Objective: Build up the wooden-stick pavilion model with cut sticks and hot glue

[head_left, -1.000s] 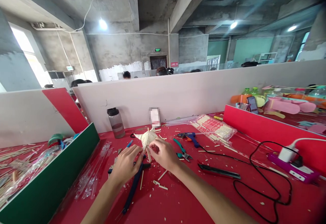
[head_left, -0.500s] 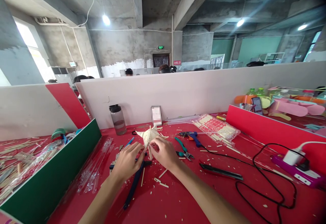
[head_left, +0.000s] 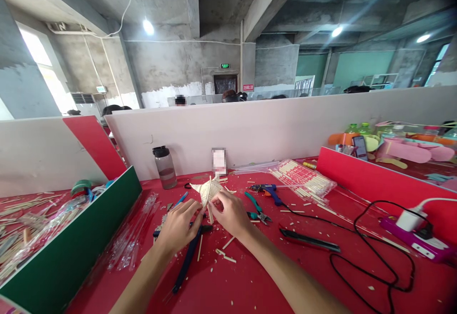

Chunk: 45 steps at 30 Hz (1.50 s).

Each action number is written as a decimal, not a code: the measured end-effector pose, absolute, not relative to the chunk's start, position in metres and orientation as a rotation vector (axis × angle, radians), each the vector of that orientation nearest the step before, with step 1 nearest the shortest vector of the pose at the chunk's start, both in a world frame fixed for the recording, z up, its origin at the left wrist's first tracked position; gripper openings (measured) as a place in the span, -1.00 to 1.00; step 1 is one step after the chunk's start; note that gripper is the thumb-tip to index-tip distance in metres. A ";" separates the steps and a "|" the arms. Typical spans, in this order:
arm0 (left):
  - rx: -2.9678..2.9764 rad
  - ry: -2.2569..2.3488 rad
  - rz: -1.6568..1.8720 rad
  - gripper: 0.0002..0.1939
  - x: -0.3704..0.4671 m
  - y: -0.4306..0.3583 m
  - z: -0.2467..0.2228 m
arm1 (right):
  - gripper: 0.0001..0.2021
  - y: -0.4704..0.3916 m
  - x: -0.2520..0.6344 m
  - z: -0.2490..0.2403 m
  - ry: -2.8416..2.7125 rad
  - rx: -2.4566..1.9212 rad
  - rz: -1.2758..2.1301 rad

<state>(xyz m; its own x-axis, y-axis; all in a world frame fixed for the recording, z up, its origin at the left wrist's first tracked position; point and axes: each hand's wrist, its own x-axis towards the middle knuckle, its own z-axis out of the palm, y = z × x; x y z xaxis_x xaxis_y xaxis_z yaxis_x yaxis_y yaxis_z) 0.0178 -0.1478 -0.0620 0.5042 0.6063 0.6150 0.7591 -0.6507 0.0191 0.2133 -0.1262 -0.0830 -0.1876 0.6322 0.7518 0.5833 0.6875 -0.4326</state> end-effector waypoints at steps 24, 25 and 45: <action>-2.507 -1.162 -0.861 -0.80 0.019 -0.149 -0.060 | -0.90 -0.121 0.214 -0.088 -1.904 -0.925 -0.095; -2.508 -1.160 -0.861 -0.80 0.019 -0.149 -0.060 | -0.90 -0.121 0.214 -0.088 -1.902 -0.929 -0.093; -2.496 -1.148 -0.865 -0.81 0.019 -0.149 -0.061 | -0.88 -0.126 0.212 -0.084 -1.819 -0.993 0.039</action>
